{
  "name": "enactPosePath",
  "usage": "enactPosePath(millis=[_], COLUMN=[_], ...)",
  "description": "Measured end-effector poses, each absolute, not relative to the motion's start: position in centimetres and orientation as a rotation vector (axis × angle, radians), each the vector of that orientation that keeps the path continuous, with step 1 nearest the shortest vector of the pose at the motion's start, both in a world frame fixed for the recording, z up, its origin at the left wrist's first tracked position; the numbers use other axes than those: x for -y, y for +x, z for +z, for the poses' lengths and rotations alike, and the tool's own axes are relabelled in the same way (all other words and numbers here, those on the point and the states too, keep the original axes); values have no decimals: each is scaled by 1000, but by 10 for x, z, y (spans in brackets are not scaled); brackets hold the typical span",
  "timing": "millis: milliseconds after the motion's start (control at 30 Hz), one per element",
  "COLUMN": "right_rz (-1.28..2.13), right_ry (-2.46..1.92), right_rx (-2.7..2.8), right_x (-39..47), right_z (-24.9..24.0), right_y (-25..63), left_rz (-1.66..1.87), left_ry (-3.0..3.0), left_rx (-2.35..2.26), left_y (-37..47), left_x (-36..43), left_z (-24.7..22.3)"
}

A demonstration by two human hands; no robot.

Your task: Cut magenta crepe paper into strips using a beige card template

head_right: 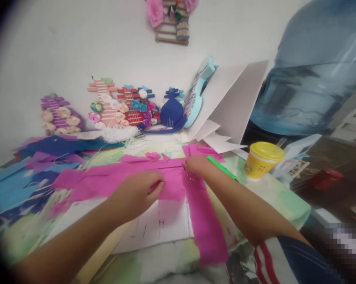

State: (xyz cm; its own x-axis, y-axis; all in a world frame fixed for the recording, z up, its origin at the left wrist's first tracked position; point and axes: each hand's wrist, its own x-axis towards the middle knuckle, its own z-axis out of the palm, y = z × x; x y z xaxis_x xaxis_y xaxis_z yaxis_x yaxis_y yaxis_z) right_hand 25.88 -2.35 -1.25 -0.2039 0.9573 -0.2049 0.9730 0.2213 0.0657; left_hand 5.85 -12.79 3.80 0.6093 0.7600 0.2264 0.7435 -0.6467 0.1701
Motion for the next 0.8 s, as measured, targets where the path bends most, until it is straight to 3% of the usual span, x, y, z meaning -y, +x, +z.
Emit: enactPosePath(millis=[300, 800], right_rz=[-94, -209], right_ry=[1946, 2306], right_rx=[-2180, -1909], right_x=[73, 68], right_z=[-23, -38], right_y=[275, 286], left_rz=[292, 662], left_ry=[2795, 2620], left_rx=[-1194, -1329], left_y=[65, 80], left_x=[97, 17], left_z=[61, 52])
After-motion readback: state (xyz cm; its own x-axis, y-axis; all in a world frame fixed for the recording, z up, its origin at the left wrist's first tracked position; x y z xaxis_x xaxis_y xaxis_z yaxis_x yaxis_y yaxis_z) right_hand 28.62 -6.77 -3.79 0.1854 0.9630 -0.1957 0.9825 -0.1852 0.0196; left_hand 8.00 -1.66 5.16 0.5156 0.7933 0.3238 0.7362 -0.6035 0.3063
